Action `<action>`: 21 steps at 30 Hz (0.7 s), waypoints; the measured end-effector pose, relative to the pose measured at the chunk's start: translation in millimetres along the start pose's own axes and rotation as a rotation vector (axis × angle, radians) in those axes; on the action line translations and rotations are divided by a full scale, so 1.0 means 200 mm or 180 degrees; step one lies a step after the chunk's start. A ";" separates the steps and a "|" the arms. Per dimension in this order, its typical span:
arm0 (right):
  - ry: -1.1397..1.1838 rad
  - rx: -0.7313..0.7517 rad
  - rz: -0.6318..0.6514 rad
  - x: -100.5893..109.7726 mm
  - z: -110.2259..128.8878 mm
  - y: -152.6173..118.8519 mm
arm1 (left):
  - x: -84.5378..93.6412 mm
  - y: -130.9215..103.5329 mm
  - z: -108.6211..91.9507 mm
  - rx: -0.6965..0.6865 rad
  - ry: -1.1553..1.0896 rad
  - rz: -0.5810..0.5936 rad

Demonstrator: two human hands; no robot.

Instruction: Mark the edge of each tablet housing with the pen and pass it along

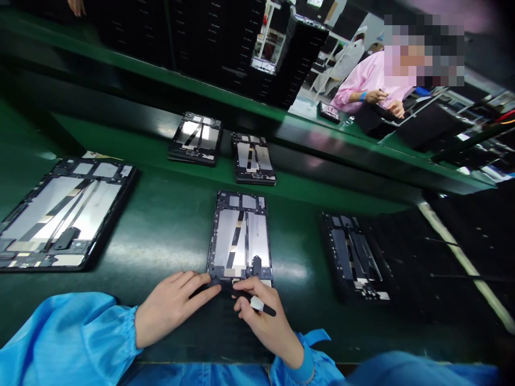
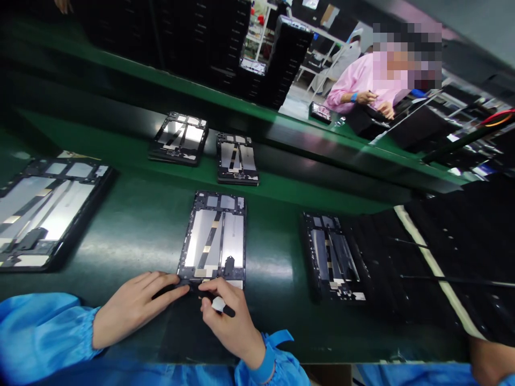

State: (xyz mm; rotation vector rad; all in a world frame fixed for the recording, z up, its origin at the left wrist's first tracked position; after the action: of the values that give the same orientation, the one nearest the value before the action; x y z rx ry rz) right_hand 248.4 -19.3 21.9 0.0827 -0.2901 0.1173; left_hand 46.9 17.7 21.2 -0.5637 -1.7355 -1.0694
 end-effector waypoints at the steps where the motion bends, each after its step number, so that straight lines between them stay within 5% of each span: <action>1: -0.0088 0.0028 0.0016 0.00 0.01 0.01 | 0.00 0.00 0.00 0.0003 -0.0024 -0.0043; 13: -0.0299 -0.0082 -0.0305 0.13 -0.03 0.00 | 0.02 0.00 0.01 -0.0032 -0.0057 -0.0088; 17: 0.0078 -0.0308 -0.0244 0.09 -0.05 -0.03 | 0.01 -0.04 0.03 -0.0105 -0.0105 0.0045; 21: 0.0053 0.0014 -0.0006 0.03 0.00 -0.03 | 0.00 -0.07 0.05 -0.0138 -0.0214 -0.0078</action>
State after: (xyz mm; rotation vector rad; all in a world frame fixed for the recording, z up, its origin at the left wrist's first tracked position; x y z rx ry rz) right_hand 254.2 -23.7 22.9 0.0864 -0.2732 0.1166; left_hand 32.2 19.1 14.0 -0.6132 -1.7852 -1.1190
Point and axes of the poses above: each hand's wrist, its own y-axis towards the middle knuckle, its own x-axis out of the back of the hand, z = x × y, the point moved 5 cm from there along y, towards the middle knuckle, and after that the axes turned 4 degrees about x, right-handed, at the moved point
